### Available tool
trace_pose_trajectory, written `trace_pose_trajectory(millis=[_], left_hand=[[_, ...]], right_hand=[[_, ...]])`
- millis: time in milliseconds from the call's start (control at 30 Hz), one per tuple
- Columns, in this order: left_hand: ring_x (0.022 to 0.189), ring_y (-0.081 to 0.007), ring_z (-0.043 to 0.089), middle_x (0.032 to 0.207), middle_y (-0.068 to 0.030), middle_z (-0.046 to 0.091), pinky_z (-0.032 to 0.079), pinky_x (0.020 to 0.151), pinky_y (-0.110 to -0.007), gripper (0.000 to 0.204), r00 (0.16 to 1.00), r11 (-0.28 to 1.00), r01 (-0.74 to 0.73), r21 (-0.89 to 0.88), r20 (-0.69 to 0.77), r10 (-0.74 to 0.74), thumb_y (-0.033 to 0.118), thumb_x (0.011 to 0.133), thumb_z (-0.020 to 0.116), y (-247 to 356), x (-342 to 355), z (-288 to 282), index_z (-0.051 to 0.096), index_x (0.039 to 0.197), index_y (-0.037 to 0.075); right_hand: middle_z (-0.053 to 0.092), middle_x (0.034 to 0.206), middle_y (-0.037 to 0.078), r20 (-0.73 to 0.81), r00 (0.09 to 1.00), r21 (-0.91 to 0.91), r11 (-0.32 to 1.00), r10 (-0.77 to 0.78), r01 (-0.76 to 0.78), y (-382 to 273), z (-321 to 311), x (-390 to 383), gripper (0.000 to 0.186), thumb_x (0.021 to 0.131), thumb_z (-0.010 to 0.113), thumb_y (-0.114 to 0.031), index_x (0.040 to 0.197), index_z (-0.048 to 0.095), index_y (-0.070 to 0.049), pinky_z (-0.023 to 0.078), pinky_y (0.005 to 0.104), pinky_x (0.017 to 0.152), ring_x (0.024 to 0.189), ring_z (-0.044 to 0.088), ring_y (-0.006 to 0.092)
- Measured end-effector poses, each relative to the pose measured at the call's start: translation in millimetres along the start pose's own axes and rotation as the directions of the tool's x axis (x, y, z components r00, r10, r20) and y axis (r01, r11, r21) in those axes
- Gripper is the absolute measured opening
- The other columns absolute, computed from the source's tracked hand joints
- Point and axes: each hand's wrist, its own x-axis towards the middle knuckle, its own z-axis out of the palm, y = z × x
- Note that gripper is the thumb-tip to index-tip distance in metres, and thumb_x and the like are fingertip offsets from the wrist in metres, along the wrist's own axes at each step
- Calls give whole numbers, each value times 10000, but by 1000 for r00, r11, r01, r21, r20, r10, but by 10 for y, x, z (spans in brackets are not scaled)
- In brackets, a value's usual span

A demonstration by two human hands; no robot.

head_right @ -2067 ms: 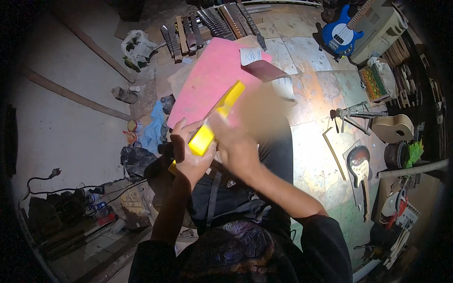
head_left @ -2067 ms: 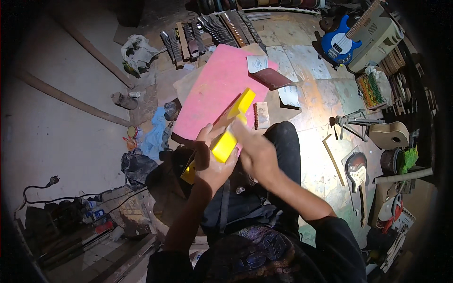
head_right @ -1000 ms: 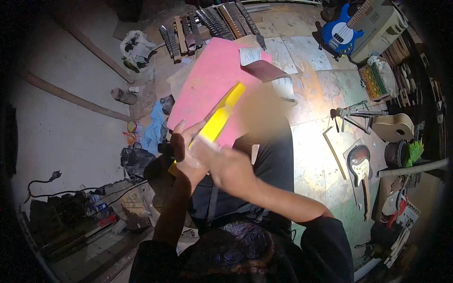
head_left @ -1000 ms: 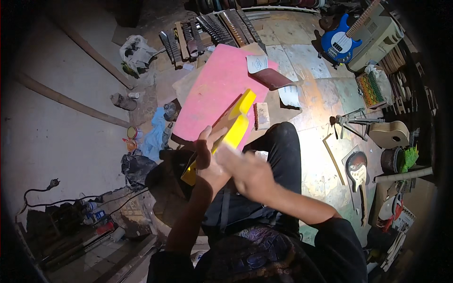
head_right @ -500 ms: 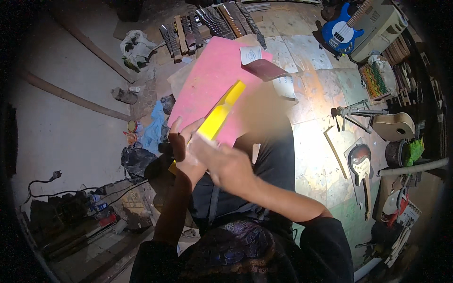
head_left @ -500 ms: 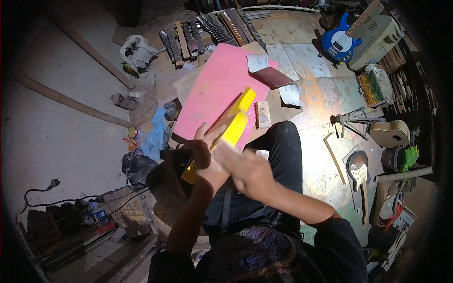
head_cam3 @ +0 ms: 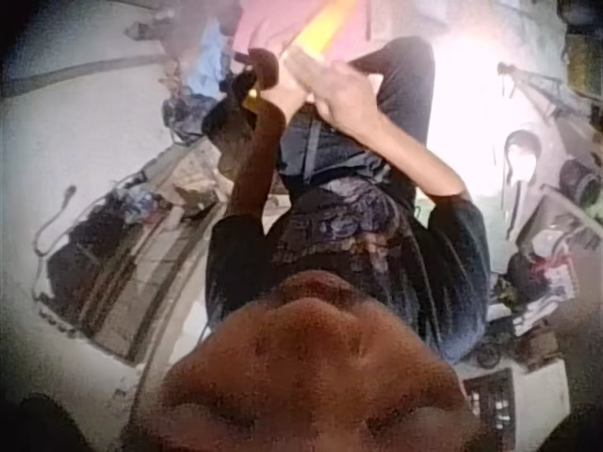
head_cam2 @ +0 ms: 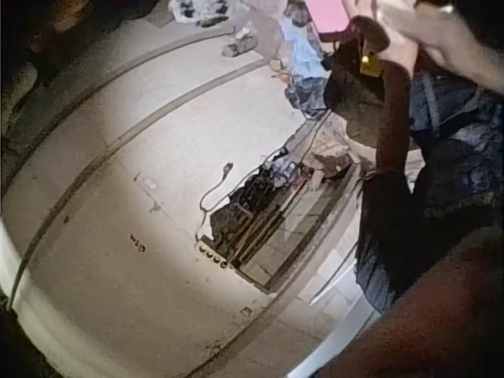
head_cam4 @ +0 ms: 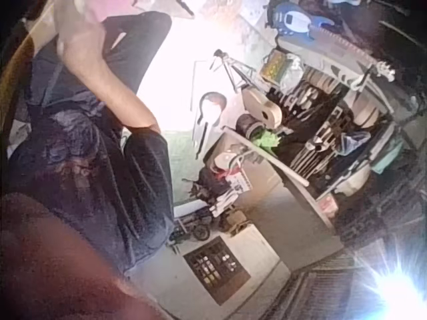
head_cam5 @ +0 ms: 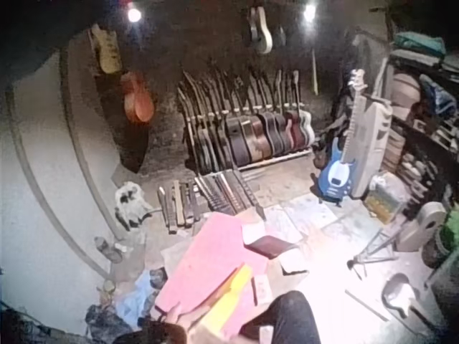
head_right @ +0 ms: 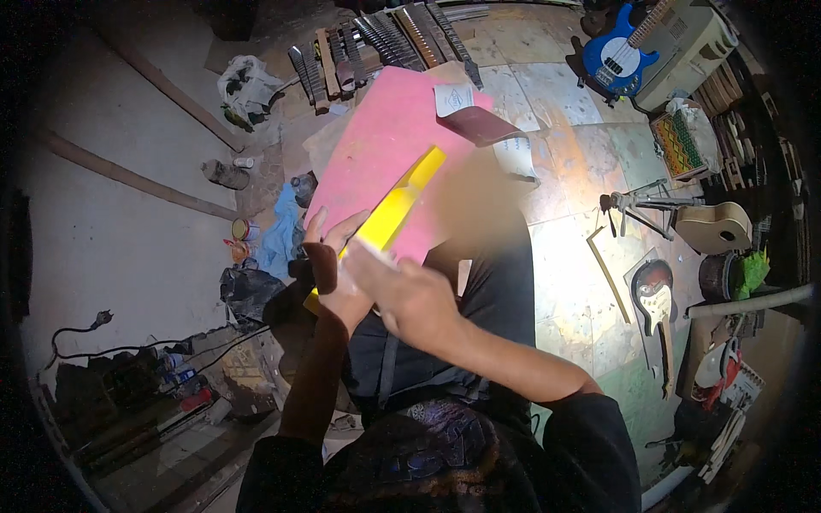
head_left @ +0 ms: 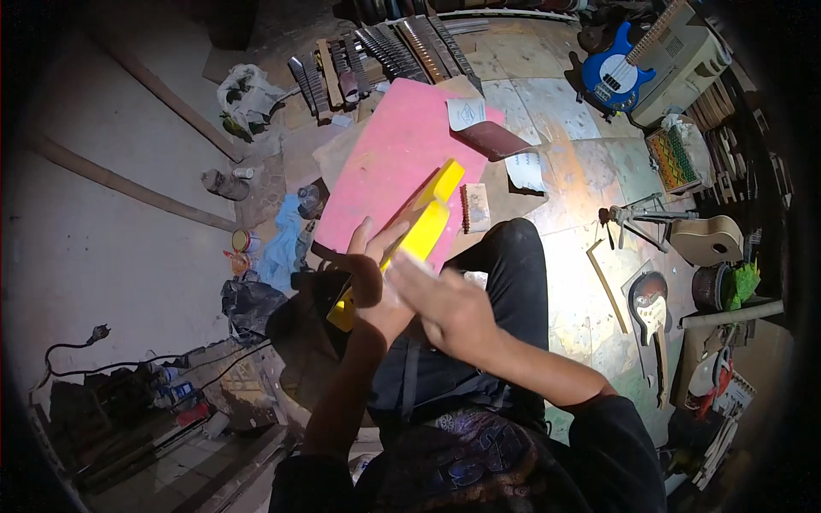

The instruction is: The person sands the surface and sides of a yellow guitar body using a piece of sandpaper and a sanding block.

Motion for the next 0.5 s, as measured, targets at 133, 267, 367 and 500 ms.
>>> trace_pose_trajectory(millis=[133,267,367,500], left_hand=[[1278,-296,591,1382,-173,585,429,1154,-419,859,999,990,35,-137,-13,-37,10,802,859,18,-23,29,338,1485,7],[1201,-272,635,1362,-176,583,476,1102,-412,889,996,989,-59,-137,-69,50,-12,801,863,18,33,45,308,1497,5],[1237,-276,612,1393,-168,558,477,1101,-415,830,999,992,2,-123,-40,-7,2,808,861,22,24,78,371,1478,9],[1235,-268,614,1392,-164,564,493,1080,-414,829,998,997,-51,-62,-36,49,18,829,860,-42,39,73,368,1496,5]], right_hand=[[752,1083,158,-113,994,-44,999,-2,-3,393,43,141,593,822,663,48,1387,705,-128,536,403,669,735,639,336],[753,1126,174,16,995,59,994,-97,96,-65,-61,51,551,835,653,49,1364,710,-96,542,400,709,752,643,366],[745,1243,139,-151,988,-16,999,-35,33,388,11,186,567,814,670,47,1357,718,-110,541,368,693,708,627,317],[731,1301,144,18,1000,-1,1000,13,-13,-16,-40,30,560,822,652,61,1355,714,-99,539,387,720,750,646,346]])
